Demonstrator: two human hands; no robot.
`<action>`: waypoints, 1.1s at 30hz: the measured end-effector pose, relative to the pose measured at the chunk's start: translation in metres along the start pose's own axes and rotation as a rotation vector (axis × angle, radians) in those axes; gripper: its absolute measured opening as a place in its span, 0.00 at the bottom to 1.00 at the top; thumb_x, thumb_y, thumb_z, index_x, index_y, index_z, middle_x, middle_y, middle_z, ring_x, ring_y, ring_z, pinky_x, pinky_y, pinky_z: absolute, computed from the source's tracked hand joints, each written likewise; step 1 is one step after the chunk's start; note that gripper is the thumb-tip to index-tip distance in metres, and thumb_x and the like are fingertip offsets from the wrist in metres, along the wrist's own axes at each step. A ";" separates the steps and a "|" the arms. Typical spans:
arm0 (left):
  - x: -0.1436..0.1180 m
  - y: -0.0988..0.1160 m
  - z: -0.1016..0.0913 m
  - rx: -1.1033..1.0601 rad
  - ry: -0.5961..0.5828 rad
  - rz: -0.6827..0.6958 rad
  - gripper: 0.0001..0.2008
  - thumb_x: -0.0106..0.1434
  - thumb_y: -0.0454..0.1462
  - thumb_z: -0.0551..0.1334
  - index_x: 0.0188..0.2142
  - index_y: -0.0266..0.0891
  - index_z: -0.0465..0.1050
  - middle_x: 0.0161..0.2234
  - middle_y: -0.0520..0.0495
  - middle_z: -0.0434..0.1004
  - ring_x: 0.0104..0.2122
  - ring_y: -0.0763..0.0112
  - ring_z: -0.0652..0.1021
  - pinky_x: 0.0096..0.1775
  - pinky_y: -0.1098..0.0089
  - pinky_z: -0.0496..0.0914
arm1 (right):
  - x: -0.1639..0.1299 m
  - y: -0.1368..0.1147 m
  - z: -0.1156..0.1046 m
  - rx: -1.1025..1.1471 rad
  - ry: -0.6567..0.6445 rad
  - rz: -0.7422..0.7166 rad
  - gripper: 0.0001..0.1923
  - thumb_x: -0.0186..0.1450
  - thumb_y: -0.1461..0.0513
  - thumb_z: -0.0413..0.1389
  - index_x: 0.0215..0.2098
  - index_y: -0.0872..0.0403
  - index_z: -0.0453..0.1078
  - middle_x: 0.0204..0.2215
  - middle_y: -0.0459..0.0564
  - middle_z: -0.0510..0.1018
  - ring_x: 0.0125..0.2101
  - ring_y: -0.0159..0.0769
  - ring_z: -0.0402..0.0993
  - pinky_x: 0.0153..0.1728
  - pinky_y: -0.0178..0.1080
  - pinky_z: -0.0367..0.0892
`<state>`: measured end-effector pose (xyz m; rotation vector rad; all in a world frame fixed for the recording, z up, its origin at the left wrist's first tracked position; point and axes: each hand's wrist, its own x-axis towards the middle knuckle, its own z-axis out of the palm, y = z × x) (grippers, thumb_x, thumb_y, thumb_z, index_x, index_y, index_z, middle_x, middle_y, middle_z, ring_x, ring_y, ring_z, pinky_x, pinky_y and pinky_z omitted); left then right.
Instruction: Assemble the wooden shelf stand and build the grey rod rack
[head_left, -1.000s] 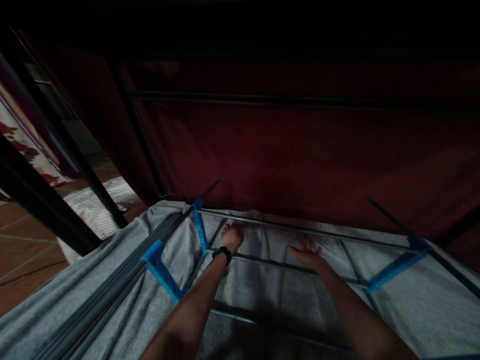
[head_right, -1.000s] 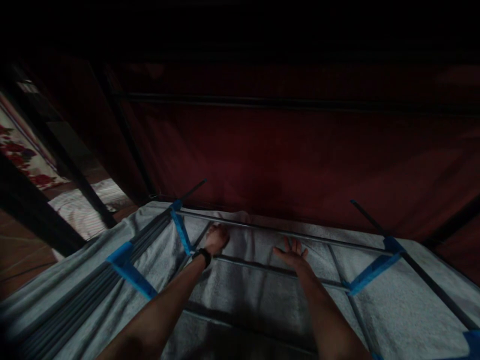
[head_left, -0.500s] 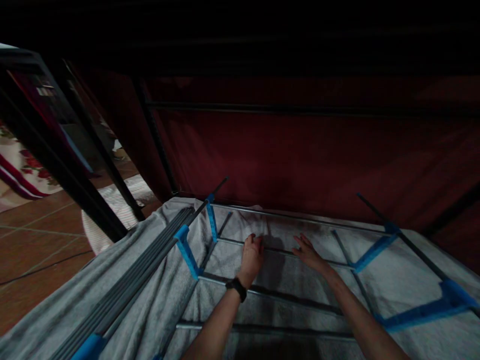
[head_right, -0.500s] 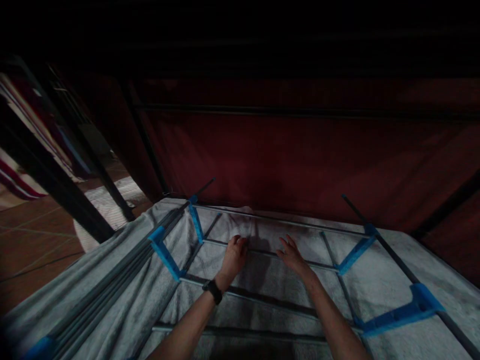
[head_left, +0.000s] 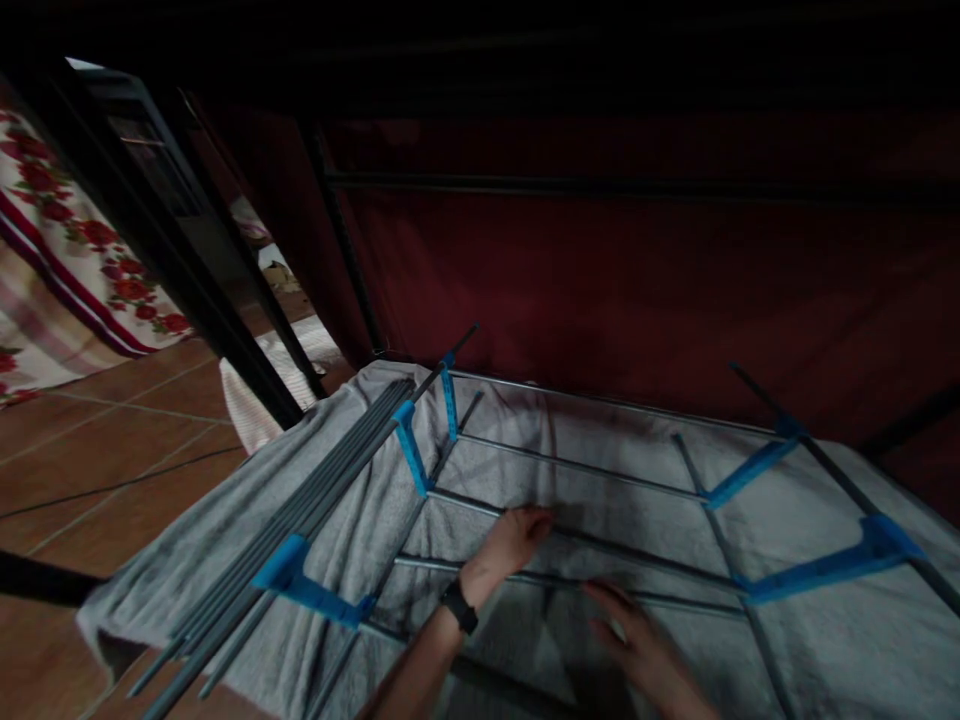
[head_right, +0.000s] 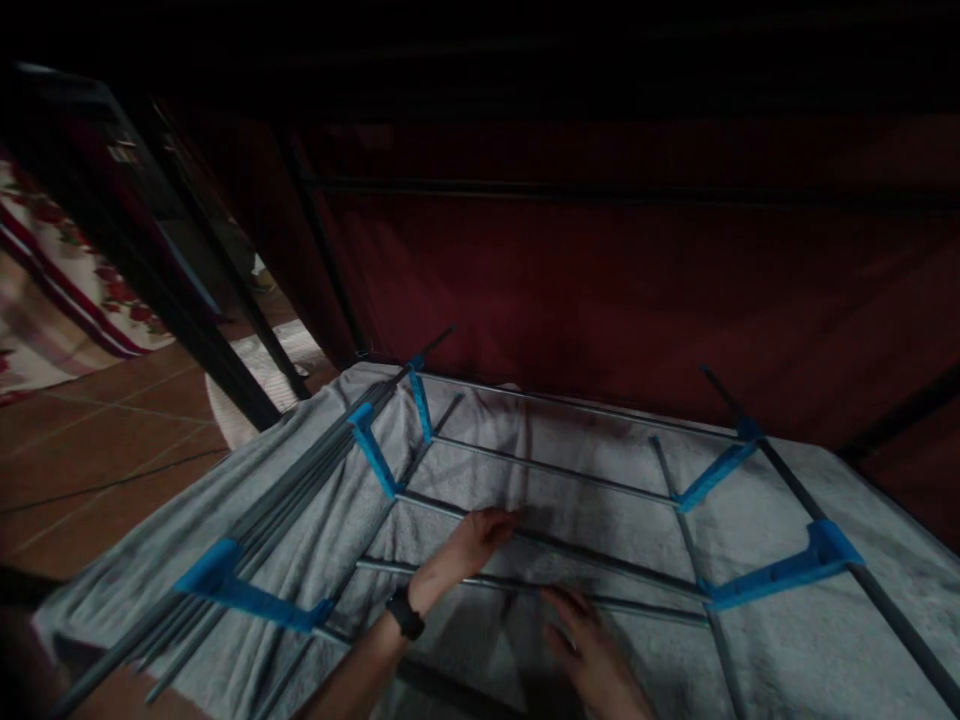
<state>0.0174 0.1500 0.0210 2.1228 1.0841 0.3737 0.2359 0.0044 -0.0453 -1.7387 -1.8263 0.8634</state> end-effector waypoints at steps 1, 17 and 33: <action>-0.008 -0.001 -0.001 0.018 0.009 -0.008 0.17 0.70 0.38 0.52 0.49 0.41 0.78 0.44 0.45 0.83 0.43 0.63 0.80 0.47 0.67 0.71 | -0.005 0.002 0.007 -0.049 0.008 -0.021 0.23 0.66 0.55 0.48 0.57 0.46 0.73 0.60 0.52 0.72 0.60 0.43 0.68 0.62 0.47 0.64; -0.064 -0.002 0.041 0.412 -0.067 0.034 0.23 0.68 0.28 0.49 0.59 0.39 0.70 0.61 0.37 0.70 0.61 0.58 0.69 0.63 0.57 0.60 | 0.022 0.022 0.016 -0.447 0.362 -0.201 0.12 0.67 0.59 0.49 0.37 0.46 0.74 0.38 0.52 0.80 0.40 0.48 0.77 0.42 0.51 0.72; -0.043 0.032 0.018 0.400 0.047 0.215 0.22 0.67 0.28 0.49 0.54 0.44 0.72 0.53 0.43 0.77 0.54 0.59 0.74 0.61 0.57 0.63 | 0.018 0.013 -0.008 -0.243 0.410 -0.207 0.17 0.72 0.54 0.47 0.49 0.46 0.75 0.48 0.52 0.81 0.48 0.46 0.78 0.52 0.50 0.73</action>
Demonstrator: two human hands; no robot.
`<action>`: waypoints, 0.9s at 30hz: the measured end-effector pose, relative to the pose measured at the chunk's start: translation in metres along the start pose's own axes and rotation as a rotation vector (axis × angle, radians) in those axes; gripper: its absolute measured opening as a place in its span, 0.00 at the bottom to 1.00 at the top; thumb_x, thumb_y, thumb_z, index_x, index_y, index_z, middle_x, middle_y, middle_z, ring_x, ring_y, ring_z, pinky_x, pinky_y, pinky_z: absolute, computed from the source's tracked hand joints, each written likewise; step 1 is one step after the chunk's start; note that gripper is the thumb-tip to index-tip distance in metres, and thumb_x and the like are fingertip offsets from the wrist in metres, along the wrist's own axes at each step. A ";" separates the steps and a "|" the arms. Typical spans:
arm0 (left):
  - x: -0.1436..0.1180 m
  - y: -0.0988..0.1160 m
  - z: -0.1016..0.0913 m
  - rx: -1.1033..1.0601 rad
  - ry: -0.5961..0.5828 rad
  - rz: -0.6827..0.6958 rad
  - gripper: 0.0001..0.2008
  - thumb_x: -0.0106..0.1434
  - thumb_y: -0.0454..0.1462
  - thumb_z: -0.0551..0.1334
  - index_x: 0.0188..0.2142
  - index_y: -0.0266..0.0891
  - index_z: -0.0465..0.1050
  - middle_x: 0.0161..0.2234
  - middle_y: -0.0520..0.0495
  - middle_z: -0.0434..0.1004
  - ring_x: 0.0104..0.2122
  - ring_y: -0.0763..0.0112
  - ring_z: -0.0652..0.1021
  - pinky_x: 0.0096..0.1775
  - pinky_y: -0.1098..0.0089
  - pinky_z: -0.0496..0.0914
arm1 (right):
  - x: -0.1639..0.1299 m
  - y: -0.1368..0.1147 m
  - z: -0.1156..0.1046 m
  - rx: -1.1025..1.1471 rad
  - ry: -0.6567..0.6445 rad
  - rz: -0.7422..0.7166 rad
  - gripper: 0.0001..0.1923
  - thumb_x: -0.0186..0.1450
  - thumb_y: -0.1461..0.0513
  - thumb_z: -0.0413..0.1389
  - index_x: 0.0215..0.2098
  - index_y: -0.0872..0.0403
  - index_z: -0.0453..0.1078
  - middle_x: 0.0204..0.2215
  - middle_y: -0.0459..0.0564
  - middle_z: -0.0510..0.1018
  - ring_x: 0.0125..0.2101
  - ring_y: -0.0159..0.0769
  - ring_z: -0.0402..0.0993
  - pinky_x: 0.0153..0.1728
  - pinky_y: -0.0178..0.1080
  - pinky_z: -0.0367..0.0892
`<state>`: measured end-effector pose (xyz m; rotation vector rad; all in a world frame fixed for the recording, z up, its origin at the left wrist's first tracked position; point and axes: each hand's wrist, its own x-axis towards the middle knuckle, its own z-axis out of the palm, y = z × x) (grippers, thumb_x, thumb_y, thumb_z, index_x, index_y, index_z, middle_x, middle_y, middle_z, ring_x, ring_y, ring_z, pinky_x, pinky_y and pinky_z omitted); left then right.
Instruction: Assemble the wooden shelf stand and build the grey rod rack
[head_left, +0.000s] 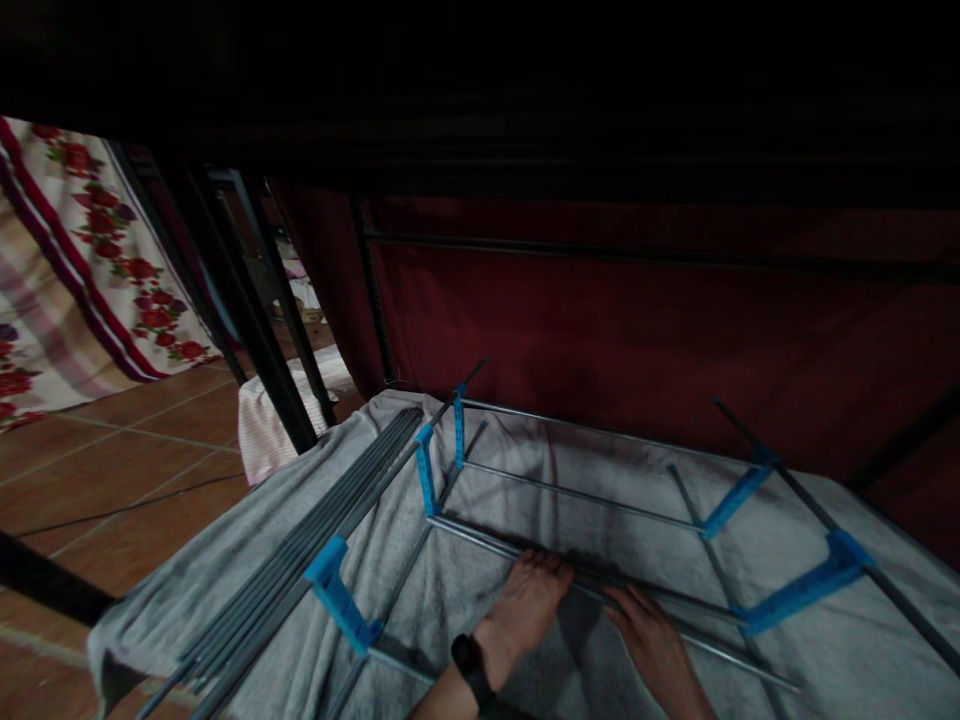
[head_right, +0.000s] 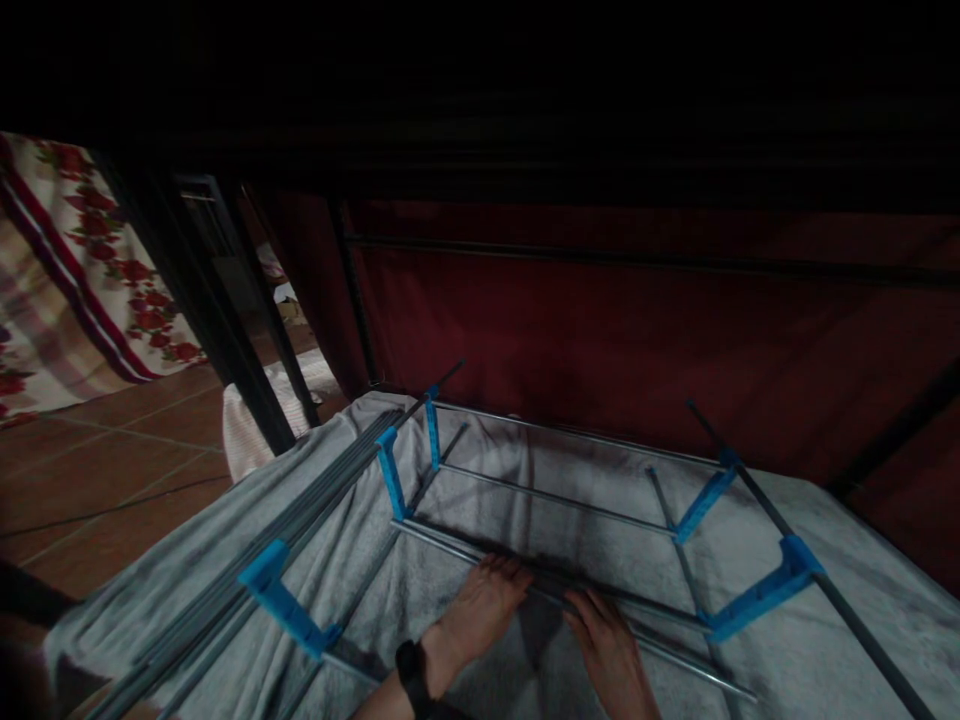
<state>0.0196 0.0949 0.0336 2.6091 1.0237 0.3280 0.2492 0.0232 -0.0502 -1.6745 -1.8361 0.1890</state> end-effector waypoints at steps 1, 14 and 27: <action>0.002 0.001 0.001 0.005 0.013 0.015 0.20 0.68 0.29 0.50 0.53 0.44 0.73 0.52 0.44 0.77 0.53 0.60 0.75 0.60 0.57 0.63 | 0.000 0.000 0.000 0.005 0.001 0.006 0.18 0.71 0.53 0.47 0.49 0.46 0.75 0.48 0.52 0.81 0.49 0.46 0.78 0.52 0.50 0.73; 0.030 -0.005 -0.024 0.062 0.005 0.174 0.15 0.69 0.30 0.53 0.50 0.40 0.74 0.46 0.43 0.80 0.48 0.62 0.78 0.53 0.62 0.67 | 0.014 -0.009 -0.014 -0.093 0.100 -0.017 0.17 0.72 0.53 0.47 0.49 0.48 0.75 0.45 0.51 0.82 0.44 0.42 0.80 0.43 0.43 0.76; 0.052 -0.010 -0.022 0.155 -0.060 0.185 0.14 0.70 0.33 0.53 0.50 0.39 0.74 0.45 0.39 0.81 0.45 0.59 0.80 0.48 0.61 0.72 | 0.036 -0.021 -0.002 -0.286 0.209 -0.106 0.18 0.74 0.54 0.45 0.50 0.49 0.74 0.45 0.51 0.82 0.46 0.44 0.78 0.47 0.48 0.73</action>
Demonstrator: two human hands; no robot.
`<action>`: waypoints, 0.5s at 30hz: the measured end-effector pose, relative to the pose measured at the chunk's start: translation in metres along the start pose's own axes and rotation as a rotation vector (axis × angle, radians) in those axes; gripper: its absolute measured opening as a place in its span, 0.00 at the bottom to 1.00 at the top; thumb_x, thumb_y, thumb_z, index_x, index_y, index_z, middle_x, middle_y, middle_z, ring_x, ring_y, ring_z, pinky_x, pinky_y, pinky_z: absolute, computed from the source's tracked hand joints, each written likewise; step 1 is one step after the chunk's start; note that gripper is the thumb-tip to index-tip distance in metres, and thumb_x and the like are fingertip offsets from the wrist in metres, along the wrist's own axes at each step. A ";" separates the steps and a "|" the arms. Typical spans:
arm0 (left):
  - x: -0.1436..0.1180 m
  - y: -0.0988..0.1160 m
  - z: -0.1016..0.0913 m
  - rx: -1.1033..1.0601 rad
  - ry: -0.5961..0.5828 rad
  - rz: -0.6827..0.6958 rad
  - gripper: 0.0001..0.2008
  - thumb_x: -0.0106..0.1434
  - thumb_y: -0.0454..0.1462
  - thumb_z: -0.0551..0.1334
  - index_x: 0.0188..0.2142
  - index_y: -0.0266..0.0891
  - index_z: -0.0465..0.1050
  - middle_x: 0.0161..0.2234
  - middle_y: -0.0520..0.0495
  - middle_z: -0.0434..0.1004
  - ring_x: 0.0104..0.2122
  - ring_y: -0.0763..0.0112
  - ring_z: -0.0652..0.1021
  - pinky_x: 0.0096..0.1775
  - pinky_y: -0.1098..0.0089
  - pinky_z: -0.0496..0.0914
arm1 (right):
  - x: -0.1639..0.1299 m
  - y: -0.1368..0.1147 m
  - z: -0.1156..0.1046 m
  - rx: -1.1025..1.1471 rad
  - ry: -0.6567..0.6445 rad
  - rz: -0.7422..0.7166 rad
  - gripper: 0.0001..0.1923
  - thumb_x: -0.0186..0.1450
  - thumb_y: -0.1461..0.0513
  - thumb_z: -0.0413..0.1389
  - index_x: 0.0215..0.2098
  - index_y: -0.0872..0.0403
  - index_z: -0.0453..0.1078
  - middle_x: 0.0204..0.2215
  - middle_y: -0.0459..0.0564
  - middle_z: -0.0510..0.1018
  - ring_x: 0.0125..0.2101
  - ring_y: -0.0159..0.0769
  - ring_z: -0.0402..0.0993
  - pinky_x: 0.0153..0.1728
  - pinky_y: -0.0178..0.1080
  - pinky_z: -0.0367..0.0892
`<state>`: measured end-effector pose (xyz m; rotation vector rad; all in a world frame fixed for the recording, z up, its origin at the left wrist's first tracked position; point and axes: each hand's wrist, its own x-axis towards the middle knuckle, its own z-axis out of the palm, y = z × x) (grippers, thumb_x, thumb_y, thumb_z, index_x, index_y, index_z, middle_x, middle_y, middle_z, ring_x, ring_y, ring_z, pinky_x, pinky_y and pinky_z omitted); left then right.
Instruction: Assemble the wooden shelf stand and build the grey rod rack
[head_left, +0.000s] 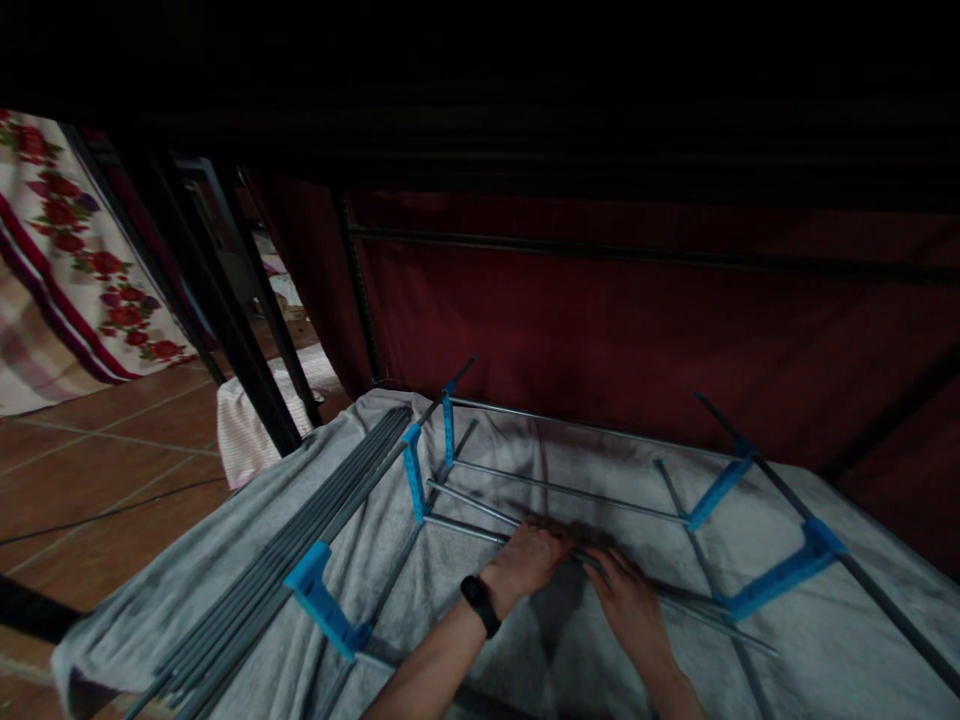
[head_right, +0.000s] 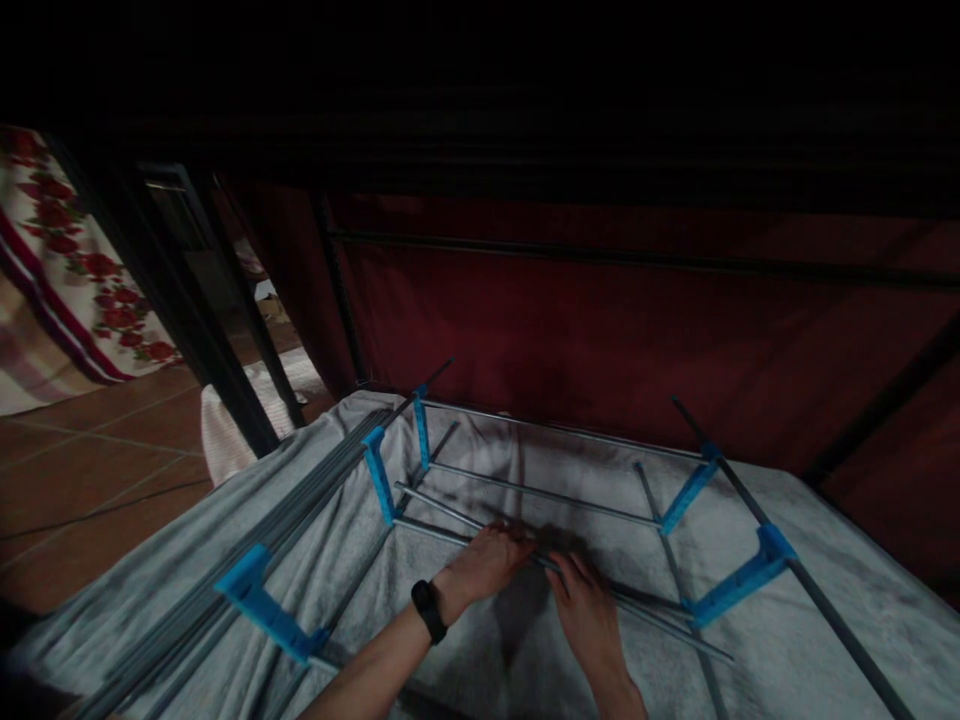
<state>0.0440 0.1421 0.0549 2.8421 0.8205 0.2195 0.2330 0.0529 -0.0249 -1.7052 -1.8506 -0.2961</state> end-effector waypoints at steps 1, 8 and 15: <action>0.000 0.000 0.001 0.000 0.004 0.007 0.14 0.70 0.33 0.53 0.50 0.39 0.74 0.45 0.39 0.81 0.44 0.59 0.81 0.48 0.61 0.72 | -0.001 0.001 0.000 0.002 -0.003 -0.021 0.17 0.74 0.55 0.45 0.50 0.48 0.74 0.45 0.51 0.82 0.47 0.44 0.78 0.47 0.48 0.73; -0.003 -0.001 0.008 -0.026 0.013 0.050 0.17 0.69 0.30 0.53 0.54 0.40 0.72 0.43 0.41 0.82 0.44 0.62 0.81 0.47 0.65 0.72 | -0.007 0.014 -0.004 -0.102 0.020 -0.181 0.18 0.73 0.61 0.44 0.48 0.48 0.75 0.45 0.50 0.81 0.46 0.43 0.78 0.46 0.48 0.73; -0.004 -0.002 0.008 -0.035 0.030 0.070 0.14 0.70 0.31 0.53 0.50 0.39 0.74 0.43 0.43 0.82 0.44 0.61 0.81 0.47 0.65 0.72 | -0.008 0.013 -0.010 -0.091 0.043 -0.206 0.18 0.72 0.62 0.45 0.46 0.46 0.76 0.43 0.50 0.81 0.43 0.42 0.78 0.44 0.46 0.73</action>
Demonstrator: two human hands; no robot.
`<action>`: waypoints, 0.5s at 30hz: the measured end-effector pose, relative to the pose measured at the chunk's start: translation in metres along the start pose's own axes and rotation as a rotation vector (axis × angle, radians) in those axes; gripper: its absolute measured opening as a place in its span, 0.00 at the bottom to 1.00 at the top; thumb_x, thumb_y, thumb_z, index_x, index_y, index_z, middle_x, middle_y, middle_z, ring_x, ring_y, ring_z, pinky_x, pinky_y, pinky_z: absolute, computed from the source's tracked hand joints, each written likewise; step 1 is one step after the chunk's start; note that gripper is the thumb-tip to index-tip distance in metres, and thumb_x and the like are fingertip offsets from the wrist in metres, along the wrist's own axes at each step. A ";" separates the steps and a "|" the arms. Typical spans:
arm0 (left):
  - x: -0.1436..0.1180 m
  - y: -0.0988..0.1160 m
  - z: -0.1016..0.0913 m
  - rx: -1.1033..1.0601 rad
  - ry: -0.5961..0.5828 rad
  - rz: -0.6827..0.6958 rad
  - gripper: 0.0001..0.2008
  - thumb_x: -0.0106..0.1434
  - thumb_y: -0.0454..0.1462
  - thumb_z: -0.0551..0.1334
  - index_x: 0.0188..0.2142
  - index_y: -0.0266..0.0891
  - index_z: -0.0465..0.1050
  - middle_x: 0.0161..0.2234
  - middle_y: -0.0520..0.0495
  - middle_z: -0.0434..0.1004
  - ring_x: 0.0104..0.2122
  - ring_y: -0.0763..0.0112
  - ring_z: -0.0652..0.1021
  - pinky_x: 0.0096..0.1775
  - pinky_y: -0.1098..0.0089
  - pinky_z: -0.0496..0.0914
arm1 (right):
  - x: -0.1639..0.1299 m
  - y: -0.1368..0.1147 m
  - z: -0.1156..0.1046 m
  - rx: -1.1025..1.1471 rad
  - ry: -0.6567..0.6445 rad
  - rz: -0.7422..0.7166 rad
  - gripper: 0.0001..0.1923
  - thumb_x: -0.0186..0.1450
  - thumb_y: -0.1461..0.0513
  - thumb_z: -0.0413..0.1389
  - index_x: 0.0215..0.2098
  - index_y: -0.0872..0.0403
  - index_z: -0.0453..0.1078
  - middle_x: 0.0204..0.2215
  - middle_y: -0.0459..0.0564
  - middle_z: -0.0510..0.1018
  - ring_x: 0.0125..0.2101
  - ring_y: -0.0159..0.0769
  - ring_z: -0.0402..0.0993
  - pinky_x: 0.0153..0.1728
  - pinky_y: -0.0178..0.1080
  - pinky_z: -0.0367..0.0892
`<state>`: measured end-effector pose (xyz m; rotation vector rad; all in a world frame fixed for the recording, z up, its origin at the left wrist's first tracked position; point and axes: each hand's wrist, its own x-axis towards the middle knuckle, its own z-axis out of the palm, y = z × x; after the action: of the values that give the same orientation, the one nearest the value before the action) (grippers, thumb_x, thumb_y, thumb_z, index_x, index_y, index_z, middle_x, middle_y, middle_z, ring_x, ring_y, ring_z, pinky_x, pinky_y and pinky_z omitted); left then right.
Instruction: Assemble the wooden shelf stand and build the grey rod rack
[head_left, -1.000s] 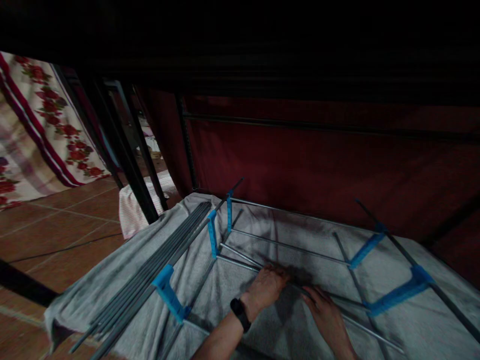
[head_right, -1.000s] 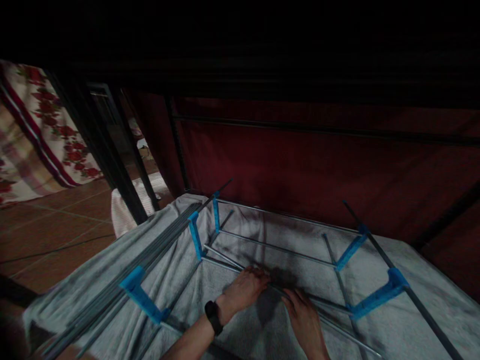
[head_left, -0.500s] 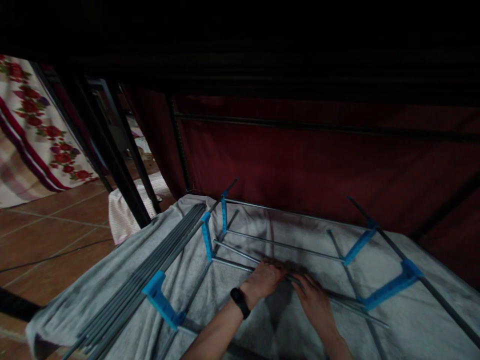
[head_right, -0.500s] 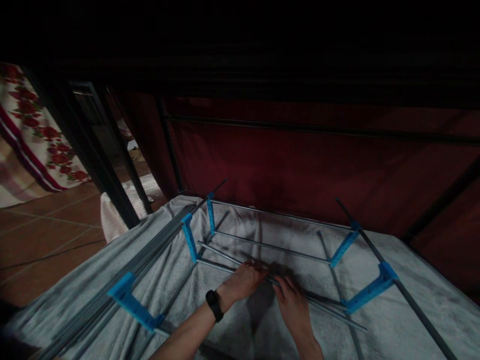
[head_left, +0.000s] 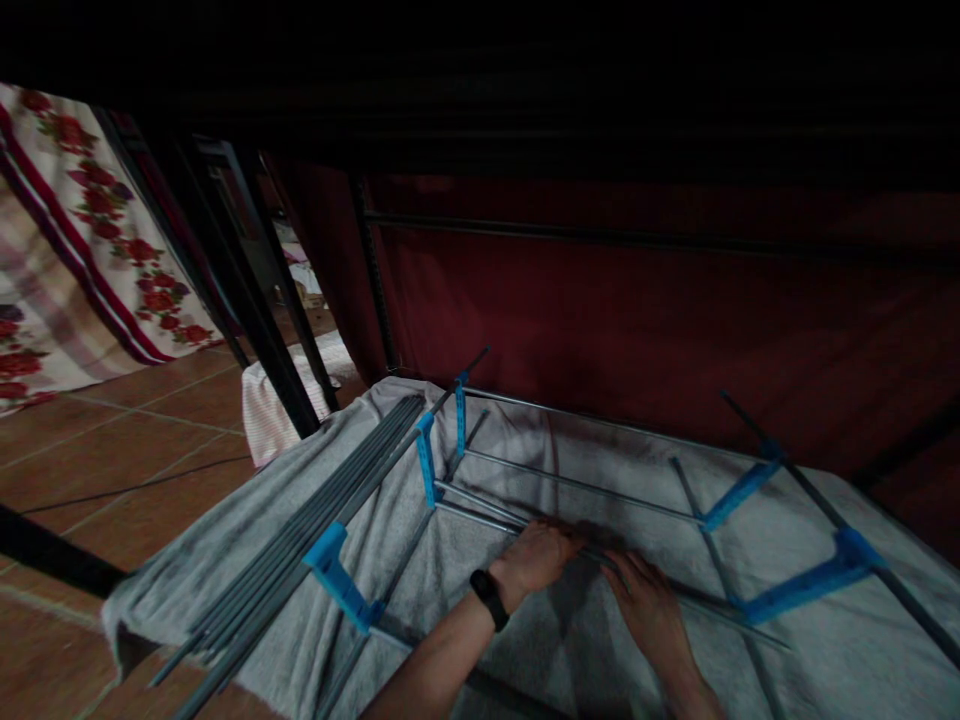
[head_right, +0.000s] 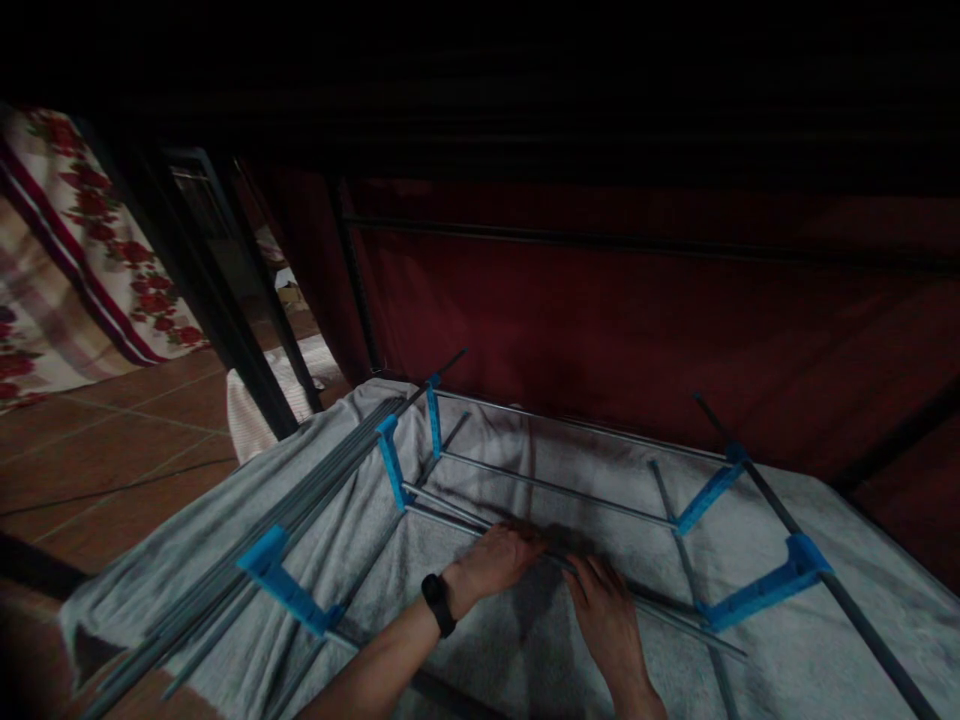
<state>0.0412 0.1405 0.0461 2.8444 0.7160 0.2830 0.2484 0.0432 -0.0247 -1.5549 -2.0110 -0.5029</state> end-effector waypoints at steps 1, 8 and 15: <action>0.000 0.000 0.000 -0.004 0.004 0.003 0.14 0.69 0.30 0.53 0.50 0.39 0.74 0.44 0.43 0.82 0.44 0.61 0.81 0.46 0.65 0.72 | 0.000 -0.001 0.000 0.007 -0.002 0.005 0.17 0.72 0.62 0.45 0.46 0.46 0.76 0.43 0.50 0.81 0.43 0.42 0.78 0.44 0.46 0.73; -0.003 0.001 0.003 0.011 -0.006 -0.028 0.14 0.70 0.32 0.53 0.51 0.40 0.73 0.45 0.43 0.82 0.44 0.62 0.81 0.46 0.65 0.72 | -0.001 0.000 0.001 -0.062 -0.038 -0.021 0.18 0.73 0.61 0.44 0.48 0.48 0.75 0.44 0.51 0.81 0.42 0.40 0.78 0.43 0.45 0.72; -0.004 0.001 0.003 0.002 0.008 -0.041 0.14 0.71 0.32 0.52 0.50 0.41 0.73 0.45 0.44 0.82 0.44 0.63 0.81 0.48 0.65 0.72 | -0.003 0.004 0.003 -0.105 -0.040 -0.099 0.18 0.72 0.65 0.44 0.45 0.49 0.76 0.45 0.50 0.81 0.45 0.41 0.77 0.45 0.46 0.70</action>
<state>0.0390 0.1375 0.0428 2.8285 0.7758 0.2875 0.2518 0.0441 -0.0289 -1.5434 -2.1309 -0.6295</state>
